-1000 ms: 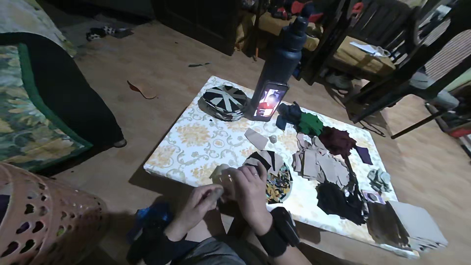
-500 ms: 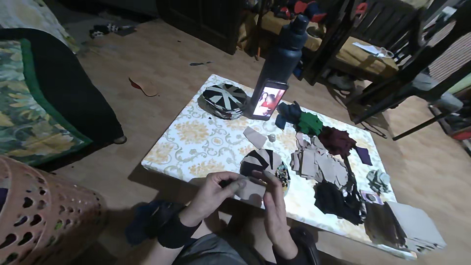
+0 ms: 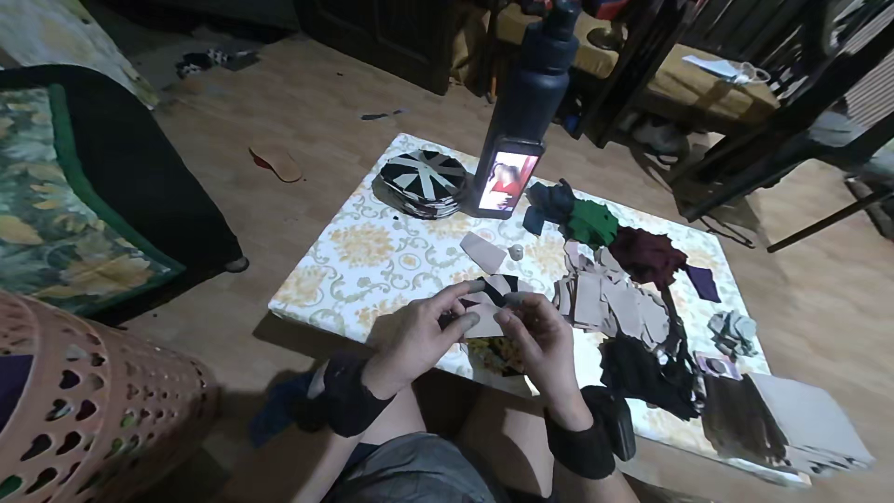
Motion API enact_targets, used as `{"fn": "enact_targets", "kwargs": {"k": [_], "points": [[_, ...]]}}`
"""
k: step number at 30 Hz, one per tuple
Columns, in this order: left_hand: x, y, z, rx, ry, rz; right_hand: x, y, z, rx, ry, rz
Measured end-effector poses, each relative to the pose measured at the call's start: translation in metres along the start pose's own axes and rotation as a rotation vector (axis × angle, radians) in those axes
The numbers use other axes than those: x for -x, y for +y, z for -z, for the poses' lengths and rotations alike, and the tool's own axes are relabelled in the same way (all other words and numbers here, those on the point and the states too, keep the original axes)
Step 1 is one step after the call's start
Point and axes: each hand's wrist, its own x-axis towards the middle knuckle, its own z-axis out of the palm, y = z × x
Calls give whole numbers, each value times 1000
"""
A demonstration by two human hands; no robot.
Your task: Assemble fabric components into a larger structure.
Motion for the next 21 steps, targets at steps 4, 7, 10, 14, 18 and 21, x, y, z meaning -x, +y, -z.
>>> {"fn": "enact_targets", "kwargs": {"k": [4, 7, 10, 14, 18, 21], "points": [[4, -8, -6, -346, -112, 88, 3, 18, -3, 182, -115, -103], [5, -15, -9, -456, -30, 80, 2, 22, -7, 276, -146, -146], [7, -22, -6, -445, 112, 37, 2, 21, -8, 276, -137, -147], [15, -30, -6, -386, 218, -47, 4, 24, -9, 256, -115, -129], [21, -32, -11, -383, 217, -50, 3, 23, -12, 294, -93, -118], [22, -36, -12, -414, 171, -86, 2, 22, -14, 319, -102, -145]]}}
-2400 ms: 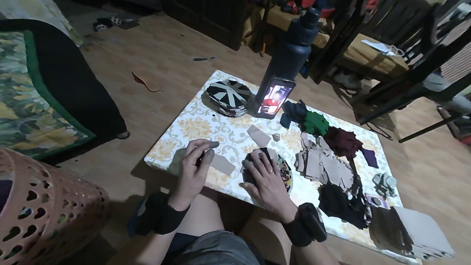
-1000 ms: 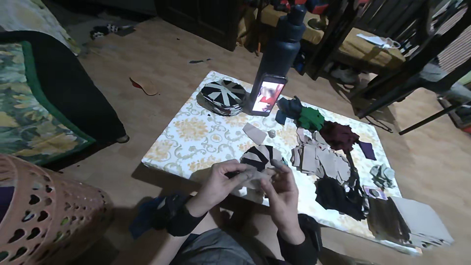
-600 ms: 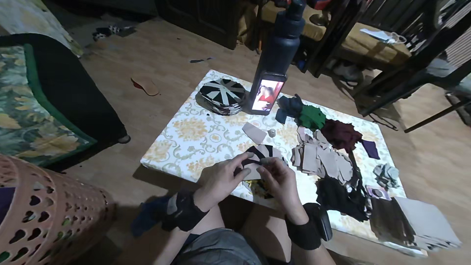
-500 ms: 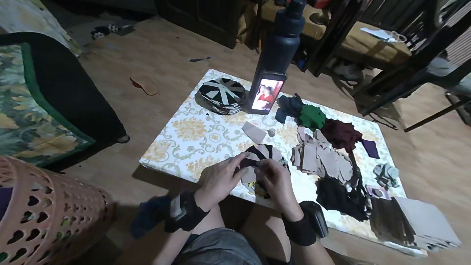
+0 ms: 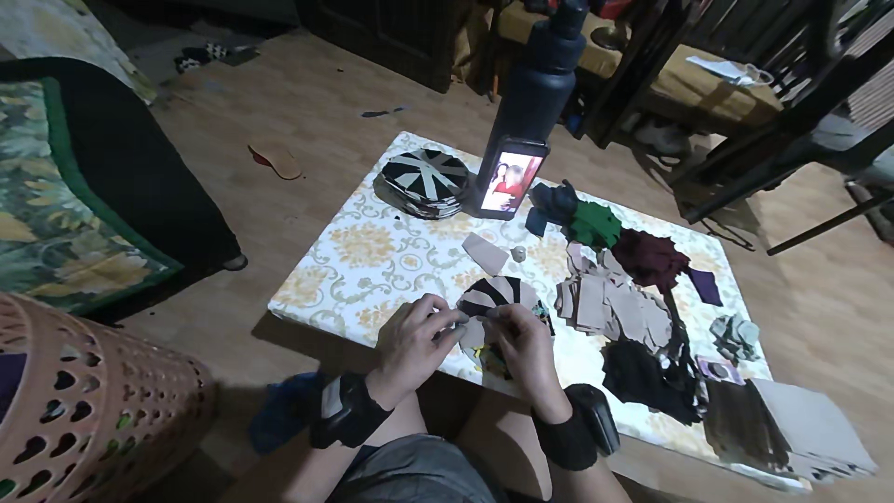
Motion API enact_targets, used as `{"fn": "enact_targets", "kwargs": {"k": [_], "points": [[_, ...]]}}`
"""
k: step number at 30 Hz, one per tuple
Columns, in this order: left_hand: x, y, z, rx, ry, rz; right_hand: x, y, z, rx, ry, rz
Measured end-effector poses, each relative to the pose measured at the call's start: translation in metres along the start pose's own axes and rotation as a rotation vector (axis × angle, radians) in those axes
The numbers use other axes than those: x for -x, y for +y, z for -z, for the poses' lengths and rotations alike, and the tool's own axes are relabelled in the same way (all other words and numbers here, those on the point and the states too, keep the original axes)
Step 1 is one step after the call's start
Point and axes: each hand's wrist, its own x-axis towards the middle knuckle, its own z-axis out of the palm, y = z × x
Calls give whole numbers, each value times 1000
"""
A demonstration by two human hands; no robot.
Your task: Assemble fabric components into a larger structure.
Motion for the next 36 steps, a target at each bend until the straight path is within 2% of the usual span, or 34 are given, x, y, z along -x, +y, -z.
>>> {"fn": "enact_targets", "kwargs": {"k": [4, 12, 23, 27, 31, 33, 36], "points": [[0, -2, -2, -32, -30, -38, 0, 0, -1, 43, 20, 16], [-1, -2, -1, -14, 54, -21, -1, 2, -2, 7, 50, 31], [-3, -2, -1, -81, -112, -37, -1, 1, -2, 21, 30, 27], [-4, -2, 0, -100, -153, -50, 0, -4, -1, 108, 18, 21], [-6, -2, 2, -118, -180, -41, 1, -9, 2, 356, 170, 89], [-6, -1, 2, -104, -179, -39, 3, -8, 5, 376, 238, 130], [-5, -1, 1, -89, -171, -54, 7, -8, 7, 347, 146, 127]]}}
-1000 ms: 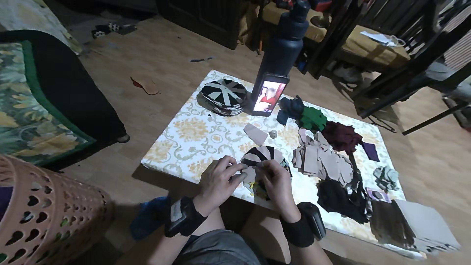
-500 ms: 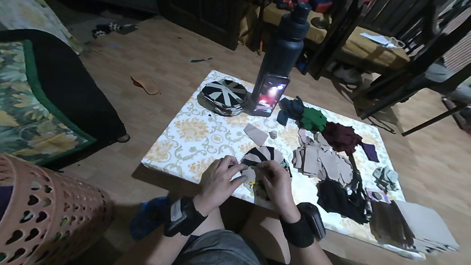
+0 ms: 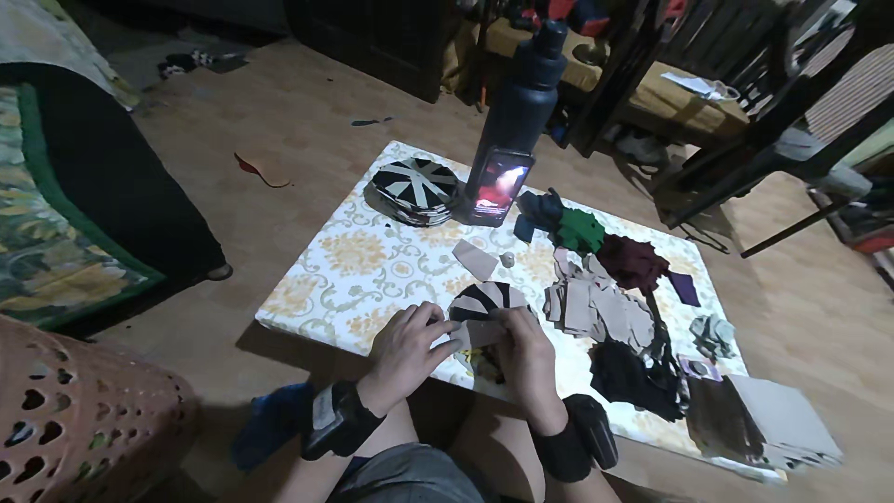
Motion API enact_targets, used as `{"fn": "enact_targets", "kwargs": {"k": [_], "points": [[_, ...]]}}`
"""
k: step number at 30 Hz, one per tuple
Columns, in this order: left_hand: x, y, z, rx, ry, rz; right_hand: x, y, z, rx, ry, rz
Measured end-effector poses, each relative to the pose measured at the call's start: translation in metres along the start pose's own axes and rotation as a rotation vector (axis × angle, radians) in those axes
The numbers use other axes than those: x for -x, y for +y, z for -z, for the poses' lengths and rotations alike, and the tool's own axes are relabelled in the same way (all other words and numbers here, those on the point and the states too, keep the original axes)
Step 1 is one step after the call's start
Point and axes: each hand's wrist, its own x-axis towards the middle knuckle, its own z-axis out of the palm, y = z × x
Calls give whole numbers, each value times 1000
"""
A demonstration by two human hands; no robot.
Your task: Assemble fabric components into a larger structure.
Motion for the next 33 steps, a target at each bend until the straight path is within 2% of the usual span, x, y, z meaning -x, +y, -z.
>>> {"fn": "enact_targets", "kwargs": {"k": [3, 6, 8, 10, 13, 15, 17, 20, 23, 26, 30, 33], "points": [[0, 0, 2, 23, -5, 14, -2, 1, 2, 33, -133, -18], [-2, 3, 11, 210, 98, 130, -7, 2, 7, 40, -52, 98], [-3, 1, 17, 483, 201, 198, -11, 7, 6, 37, -104, 241], [-5, 3, 27, 908, 230, 356, -12, 14, 1, 81, -258, 345], [-8, 8, 44, 1494, 248, 656, -9, 17, -13, 169, -455, 331], [-11, 12, 49, 1720, 301, 748, -6, 12, -23, 216, -408, 255], [-10, 14, 50, 1834, 296, 729, -2, 3, -34, 255, -306, 144], [-12, 19, 47, 1900, 278, 717, -1, -9, -43, 313, -221, -2], [-11, 22, 45, 1867, 239, 716, 0, -17, -42, 277, -129, -20], [-6, 24, 41, 1767, 207, 584, 4, -38, -27, -70, 22, 35], [2, 31, 29, 1606, 161, 402, 13, -68, -27, -729, 8, 4], [4, 35, 25, 1513, 103, 354, 14, -70, -31, -863, 112, -21]]}}
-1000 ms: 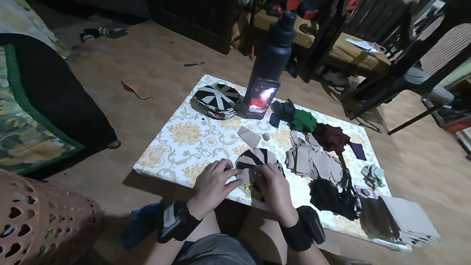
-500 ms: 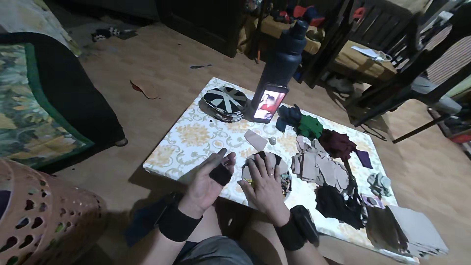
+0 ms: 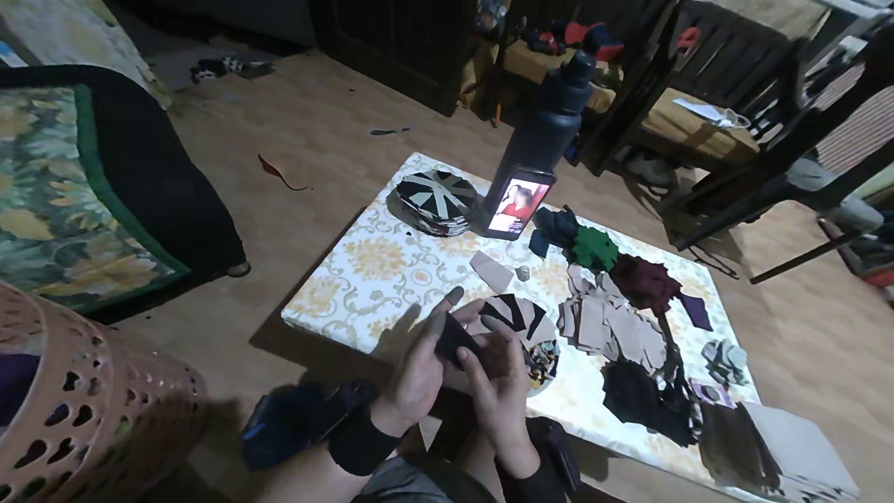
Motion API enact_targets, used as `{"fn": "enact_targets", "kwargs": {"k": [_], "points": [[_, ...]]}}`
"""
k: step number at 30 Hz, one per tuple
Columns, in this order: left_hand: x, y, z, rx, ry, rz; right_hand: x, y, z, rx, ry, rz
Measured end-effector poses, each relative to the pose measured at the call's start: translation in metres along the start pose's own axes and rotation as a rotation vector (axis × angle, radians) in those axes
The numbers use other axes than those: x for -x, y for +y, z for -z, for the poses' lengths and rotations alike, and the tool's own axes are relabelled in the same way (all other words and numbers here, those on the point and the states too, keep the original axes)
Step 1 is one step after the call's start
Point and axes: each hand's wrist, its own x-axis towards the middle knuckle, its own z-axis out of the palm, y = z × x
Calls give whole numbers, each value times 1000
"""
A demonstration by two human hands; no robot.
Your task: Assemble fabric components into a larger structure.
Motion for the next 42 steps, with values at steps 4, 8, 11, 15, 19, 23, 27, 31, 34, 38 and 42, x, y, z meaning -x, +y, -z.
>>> {"fn": "enact_targets", "kwargs": {"k": [4, 8, 11, 15, 19, 23, 27, 31, 34, 38, 42], "points": [[4, -1, -4, -53, 112, 56, 4, 1, 7, 15, 29, -6], [4, -4, -5, -59, 136, 80, 14, 5, 7, 32, 52, 15], [5, -8, -9, -35, 182, 66, 19, 5, 4, -27, 109, 30], [4, -15, -9, -80, 169, -13, 22, 4, 2, -135, 156, 31], [5, -11, -8, -183, 233, 63, 13, 2, 13, -163, 134, 57], [-6, 1, -9, -161, 308, 171, -8, -4, 37, -44, 96, 104], [-18, 11, 1, -103, 124, 181, -29, -9, 60, 57, -19, 84], [-28, 12, 9, -256, -17, 239, -41, -12, 71, 80, -197, 59], [-29, 13, 12, -324, -136, 278, -46, -9, 77, 49, -298, 42], [-29, 11, 8, -519, -113, 41, -47, 2, 82, 149, -317, -5], [-29, -6, 11, -951, -45, -128, -45, 12, 82, 336, -268, -44]]}}
